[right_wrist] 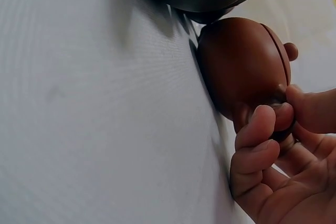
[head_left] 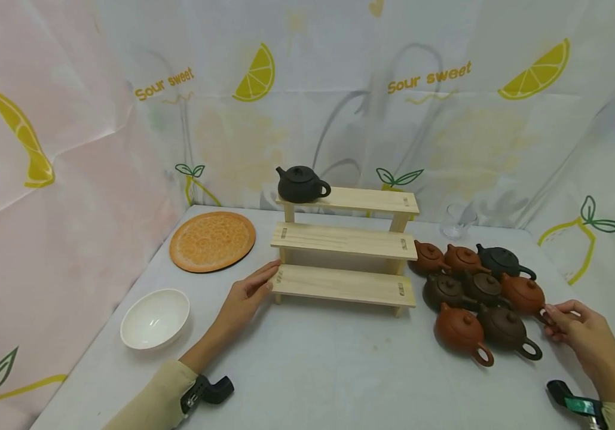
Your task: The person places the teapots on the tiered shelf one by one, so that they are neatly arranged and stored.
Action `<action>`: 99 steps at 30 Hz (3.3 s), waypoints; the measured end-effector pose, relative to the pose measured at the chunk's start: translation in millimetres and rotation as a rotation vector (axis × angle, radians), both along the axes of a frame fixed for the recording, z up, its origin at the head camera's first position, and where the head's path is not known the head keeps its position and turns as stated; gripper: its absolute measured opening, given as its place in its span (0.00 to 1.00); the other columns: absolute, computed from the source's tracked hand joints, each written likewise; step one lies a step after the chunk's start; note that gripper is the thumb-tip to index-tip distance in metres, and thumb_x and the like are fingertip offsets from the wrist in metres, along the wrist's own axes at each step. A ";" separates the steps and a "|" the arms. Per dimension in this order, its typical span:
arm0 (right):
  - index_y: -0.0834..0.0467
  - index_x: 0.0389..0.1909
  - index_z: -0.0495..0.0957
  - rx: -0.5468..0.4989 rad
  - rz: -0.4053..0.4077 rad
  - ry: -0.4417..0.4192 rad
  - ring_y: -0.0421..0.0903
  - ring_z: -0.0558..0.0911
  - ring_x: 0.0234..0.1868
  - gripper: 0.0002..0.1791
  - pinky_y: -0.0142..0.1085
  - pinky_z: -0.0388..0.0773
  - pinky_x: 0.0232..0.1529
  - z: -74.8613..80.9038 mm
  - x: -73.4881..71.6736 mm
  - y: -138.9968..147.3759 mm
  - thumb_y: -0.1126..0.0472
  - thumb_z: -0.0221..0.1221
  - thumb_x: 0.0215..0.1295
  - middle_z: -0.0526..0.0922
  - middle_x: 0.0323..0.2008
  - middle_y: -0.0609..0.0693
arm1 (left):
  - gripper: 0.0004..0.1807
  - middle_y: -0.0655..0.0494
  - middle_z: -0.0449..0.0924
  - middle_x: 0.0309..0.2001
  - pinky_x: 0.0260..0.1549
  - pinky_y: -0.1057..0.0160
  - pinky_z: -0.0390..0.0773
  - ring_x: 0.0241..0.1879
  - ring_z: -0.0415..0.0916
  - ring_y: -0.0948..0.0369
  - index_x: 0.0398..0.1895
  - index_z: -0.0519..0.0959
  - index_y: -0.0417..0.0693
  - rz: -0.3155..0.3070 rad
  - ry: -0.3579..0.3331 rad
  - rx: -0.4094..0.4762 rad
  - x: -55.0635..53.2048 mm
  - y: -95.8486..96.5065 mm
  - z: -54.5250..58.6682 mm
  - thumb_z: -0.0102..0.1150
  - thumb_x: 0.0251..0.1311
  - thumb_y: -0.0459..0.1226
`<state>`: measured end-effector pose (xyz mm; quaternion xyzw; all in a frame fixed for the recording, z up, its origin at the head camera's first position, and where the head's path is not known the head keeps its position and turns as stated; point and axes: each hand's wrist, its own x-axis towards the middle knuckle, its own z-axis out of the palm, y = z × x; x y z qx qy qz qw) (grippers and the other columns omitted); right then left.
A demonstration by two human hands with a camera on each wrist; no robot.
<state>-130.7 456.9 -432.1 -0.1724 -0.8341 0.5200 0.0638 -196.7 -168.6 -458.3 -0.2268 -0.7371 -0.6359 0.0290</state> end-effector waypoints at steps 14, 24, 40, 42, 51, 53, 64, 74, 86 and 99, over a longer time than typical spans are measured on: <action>0.61 0.35 0.73 -0.043 -0.028 0.023 0.39 0.80 0.24 0.10 0.31 0.78 0.24 2.5 0.9 -1.3 0.63 0.51 0.81 0.80 0.25 0.35 | 0.22 0.49 0.67 0.75 0.70 0.68 0.62 0.77 0.57 0.54 0.71 0.73 0.33 0.005 0.000 0.002 0.1 1.0 2.1 0.53 0.78 0.30; 0.63 0.37 0.72 -0.015 -0.057 0.014 0.39 0.80 0.24 0.10 0.31 0.78 0.24 3.6 2.7 1.2 0.63 0.51 0.81 0.80 0.25 0.34 | 0.22 0.50 0.67 0.75 0.70 0.68 0.62 0.77 0.57 0.55 0.71 0.73 0.35 0.006 -0.001 -0.005 1.1 0.3 1.5 0.53 0.78 0.30; 0.58 0.34 0.74 -0.076 -0.090 0.051 0.38 0.79 0.22 0.11 0.29 0.79 0.22 13.1 3.8 1.0 0.64 0.51 0.81 0.80 0.23 0.34 | 0.22 0.49 0.67 0.75 0.70 0.67 0.63 0.77 0.57 0.56 0.71 0.73 0.34 -0.003 -0.003 0.024 -1.3 2.4 -0.7 0.53 0.77 0.29; 0.59 0.35 0.73 -0.068 -0.087 0.047 0.38 0.79 0.22 0.10 0.29 0.79 0.22 15.1 3.4 -0.1 0.64 0.51 0.81 0.80 0.23 0.34 | 0.22 0.49 0.67 0.75 0.70 0.67 0.62 0.77 0.57 0.55 0.71 0.73 0.34 -0.005 0.000 0.020 -1.4 2.0 -0.8 0.53 0.77 0.28; 0.62 0.37 0.71 0.006 -0.048 0.061 0.39 0.78 0.23 0.11 0.27 0.79 0.24 32.3 3.0 -7.3 0.63 0.49 0.82 0.79 0.24 0.33 | 0.22 0.48 0.67 0.75 0.69 0.69 0.63 0.77 0.57 0.53 0.71 0.73 0.34 0.012 0.007 0.007 0.0 0.4 1.6 0.54 0.77 0.29; 0.61 0.36 0.72 -0.030 -0.045 0.072 0.39 0.77 0.22 0.10 0.27 0.78 0.23 37.0 3.0 -9.8 0.64 0.50 0.81 0.79 0.23 0.34 | 0.22 0.48 0.67 0.75 0.68 0.69 0.64 0.77 0.57 0.52 0.71 0.73 0.33 0.010 0.008 0.008 -0.1 0.6 1.5 0.54 0.77 0.29; 0.54 0.31 0.78 -0.320 0.055 0.215 0.40 0.78 0.20 0.12 0.27 0.78 0.22 55.6 3.0 -29.3 0.67 0.57 0.78 0.83 0.24 0.42 | 0.22 0.51 0.68 0.74 0.69 0.67 0.63 0.77 0.57 0.56 0.71 0.73 0.35 0.007 0.001 0.008 -1.9 2.8 0.4 0.54 0.77 0.29; 0.57 0.33 0.77 -0.299 0.157 0.218 0.42 0.79 0.22 0.10 0.28 0.79 0.24 77.7 -6.8 -52.7 0.68 0.56 0.78 0.85 0.26 0.44 | 0.22 0.50 0.68 0.74 0.70 0.66 0.63 0.76 0.58 0.56 0.71 0.73 0.34 0.016 0.002 0.002 -1.2 0.3 0.0 0.53 0.77 0.28; 0.61 0.36 0.76 -0.365 0.304 0.261 0.45 0.79 0.23 0.08 0.30 0.76 0.24 97.3 -17.9 -73.0 0.71 0.54 0.78 0.83 0.26 0.51 | 0.22 0.50 0.67 0.75 0.70 0.68 0.62 0.77 0.57 0.54 0.72 0.73 0.35 0.017 -0.001 -0.007 0.5 -0.3 1.7 0.54 0.77 0.29; 0.62 0.37 0.75 -0.429 0.415 0.318 0.46 0.80 0.23 0.07 0.31 0.77 0.24 118.6 -29.6 -91.6 0.73 0.54 0.78 0.85 0.28 0.51 | 0.22 0.52 0.68 0.75 0.70 0.67 0.62 0.77 0.57 0.58 0.72 0.73 0.37 0.021 -0.014 -0.008 0.3 0.8 1.4 0.53 0.77 0.29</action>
